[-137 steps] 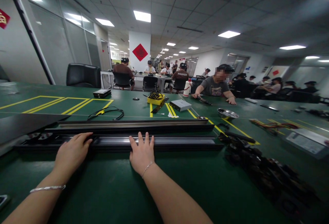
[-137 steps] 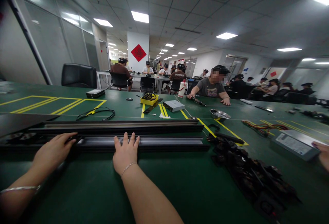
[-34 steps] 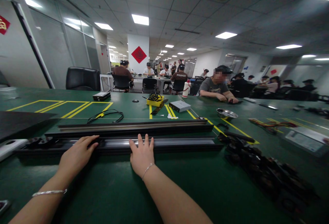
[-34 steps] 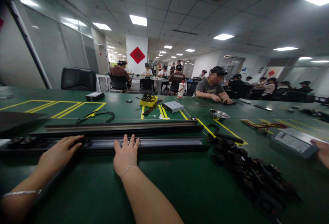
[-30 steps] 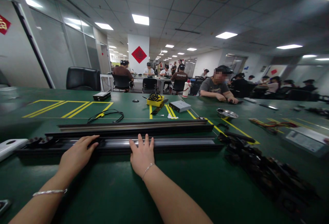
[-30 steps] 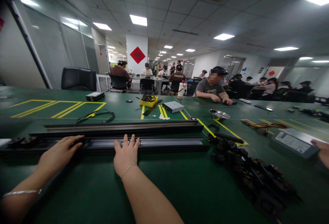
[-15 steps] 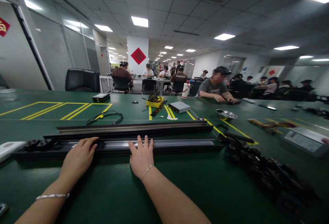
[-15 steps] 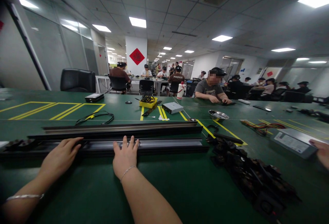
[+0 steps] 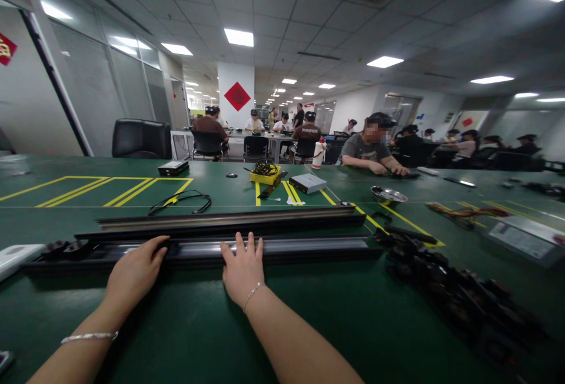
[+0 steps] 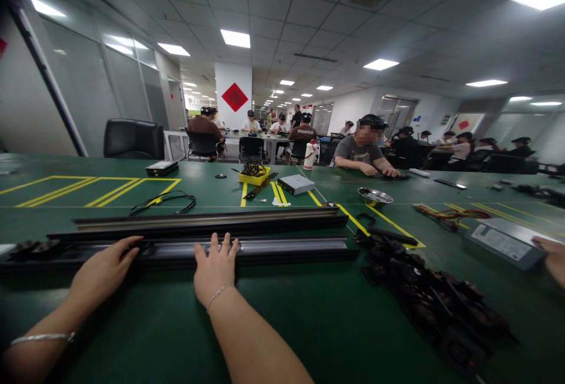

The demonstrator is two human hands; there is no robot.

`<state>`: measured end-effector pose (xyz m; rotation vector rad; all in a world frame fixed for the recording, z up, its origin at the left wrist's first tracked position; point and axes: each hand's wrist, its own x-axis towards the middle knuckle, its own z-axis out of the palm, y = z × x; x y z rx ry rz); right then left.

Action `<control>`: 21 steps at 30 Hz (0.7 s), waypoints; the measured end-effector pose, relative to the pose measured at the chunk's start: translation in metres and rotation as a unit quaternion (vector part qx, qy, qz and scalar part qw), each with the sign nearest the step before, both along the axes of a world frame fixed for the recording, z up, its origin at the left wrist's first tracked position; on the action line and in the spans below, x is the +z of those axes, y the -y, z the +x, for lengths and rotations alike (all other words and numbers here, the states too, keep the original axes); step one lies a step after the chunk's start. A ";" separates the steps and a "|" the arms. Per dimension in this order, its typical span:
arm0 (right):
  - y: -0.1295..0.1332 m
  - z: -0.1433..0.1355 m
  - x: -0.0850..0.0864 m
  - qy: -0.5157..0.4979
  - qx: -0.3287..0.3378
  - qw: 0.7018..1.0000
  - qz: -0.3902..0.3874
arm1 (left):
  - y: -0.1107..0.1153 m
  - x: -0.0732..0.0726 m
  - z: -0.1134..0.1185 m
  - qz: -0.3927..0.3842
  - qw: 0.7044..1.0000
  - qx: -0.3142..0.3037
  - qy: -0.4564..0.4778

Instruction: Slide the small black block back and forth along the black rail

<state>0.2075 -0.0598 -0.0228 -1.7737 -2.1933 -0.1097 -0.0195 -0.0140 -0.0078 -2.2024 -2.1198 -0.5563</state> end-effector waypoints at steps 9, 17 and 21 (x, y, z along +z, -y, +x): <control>-0.002 0.000 -0.004 -0.005 0.002 1.000 0.017 | 0.001 0.005 -0.001 -0.031 0.999 0.038 0.013; -0.003 0.000 -0.005 -0.011 0.003 1.000 0.021 | -0.002 0.002 -0.004 -0.037 0.999 0.031 0.004; -0.003 0.000 -0.004 -0.009 0.002 1.000 0.014 | -0.002 0.000 -0.005 -0.022 0.999 0.024 0.010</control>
